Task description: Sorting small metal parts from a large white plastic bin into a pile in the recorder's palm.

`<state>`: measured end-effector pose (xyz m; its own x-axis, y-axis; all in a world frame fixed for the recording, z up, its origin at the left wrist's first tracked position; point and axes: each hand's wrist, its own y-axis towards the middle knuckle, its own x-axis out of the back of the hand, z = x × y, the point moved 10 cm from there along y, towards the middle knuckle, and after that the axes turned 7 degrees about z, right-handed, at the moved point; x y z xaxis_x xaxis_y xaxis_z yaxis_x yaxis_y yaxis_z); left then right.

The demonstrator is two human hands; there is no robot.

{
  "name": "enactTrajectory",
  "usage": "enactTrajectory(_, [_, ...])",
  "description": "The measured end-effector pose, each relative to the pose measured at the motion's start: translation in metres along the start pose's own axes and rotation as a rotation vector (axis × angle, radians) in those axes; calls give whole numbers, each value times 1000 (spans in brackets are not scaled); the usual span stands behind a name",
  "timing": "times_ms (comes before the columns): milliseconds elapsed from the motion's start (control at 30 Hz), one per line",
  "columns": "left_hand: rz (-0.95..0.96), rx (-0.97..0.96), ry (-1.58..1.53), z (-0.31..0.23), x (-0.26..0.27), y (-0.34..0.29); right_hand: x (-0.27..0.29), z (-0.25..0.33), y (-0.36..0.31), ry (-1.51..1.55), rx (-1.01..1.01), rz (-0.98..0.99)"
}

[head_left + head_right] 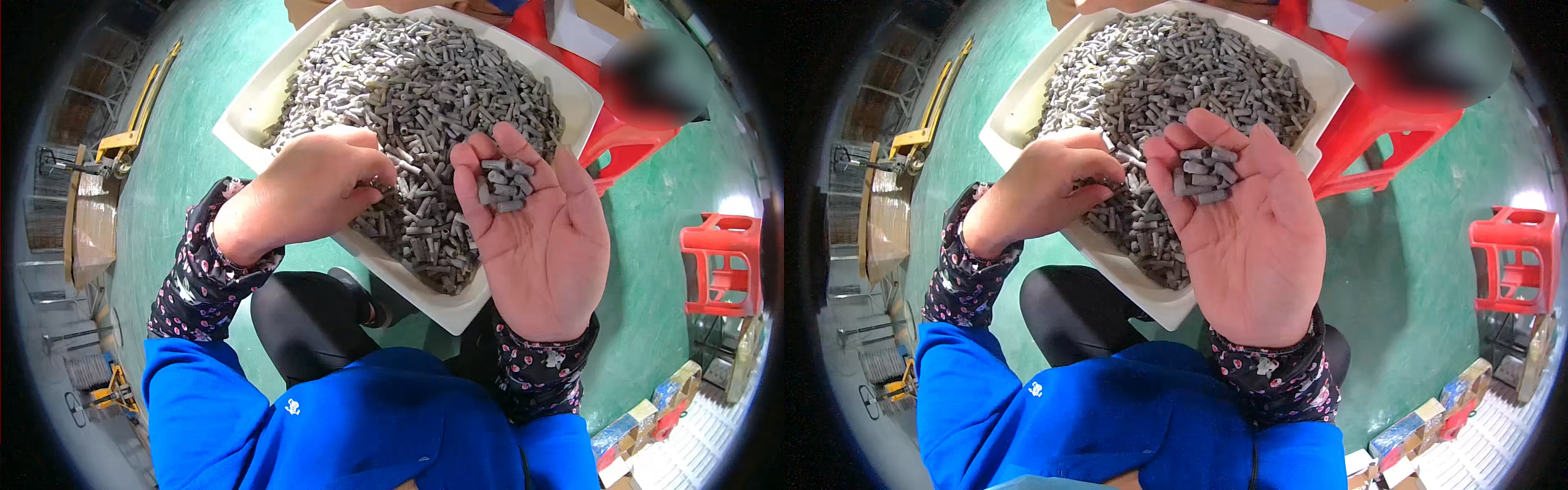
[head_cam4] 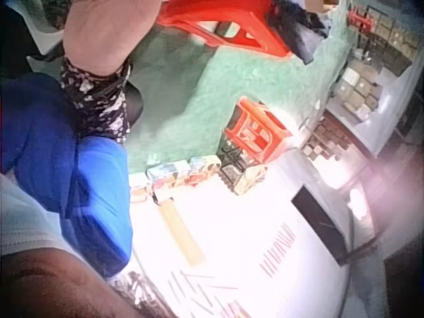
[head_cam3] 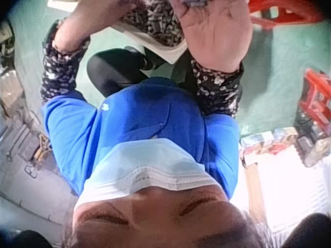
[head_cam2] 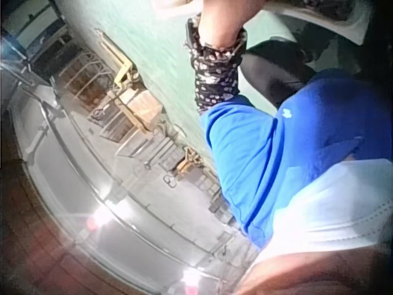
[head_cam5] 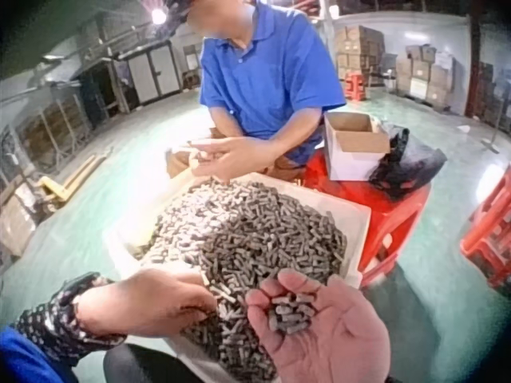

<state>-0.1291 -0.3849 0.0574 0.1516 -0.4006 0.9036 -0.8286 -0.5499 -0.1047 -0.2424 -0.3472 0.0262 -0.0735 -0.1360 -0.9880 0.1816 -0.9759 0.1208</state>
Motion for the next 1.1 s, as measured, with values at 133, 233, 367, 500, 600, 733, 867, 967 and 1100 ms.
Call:
enactTrajectory(133, [-66, 32, 158, -1, 2, 0, 0, -5, 0, 4, -2, -3])
enactTrajectory(233, [-45, 85, 241, -2, -3, 2, 1, -5, 0, 8, -8, -3])
enactTrajectory(367, [-10, 98, 261, -2, -7, 7, 0, 0, -2, -7, 8, -12])
enactTrajectory(500, [-131, 100, 6, 6, 2, 6, 1, 3, -4, -13, 11, -13])
enactTrajectory(600, [-230, 126, -193, 0, 25, 5, 2, 0, -5, -46, -13, -71])
enactTrajectory(733, [-322, -85, -182, -41, 55, 18, 0, -13, -5, -90, -71, -79])
enactTrajectory(867, [-301, -125, -247, -55, 58, 22, -4, -19, -4, 2, -65, -62])
enactTrajectory(967, [-290, -42, -219, -32, 65, 7, -5, -9, -5, 19, -55, -12])
enactTrajectory(1100, [-45, -23, -30, -8, 31, -2, 0, 2, -6, 17, -7, -41])
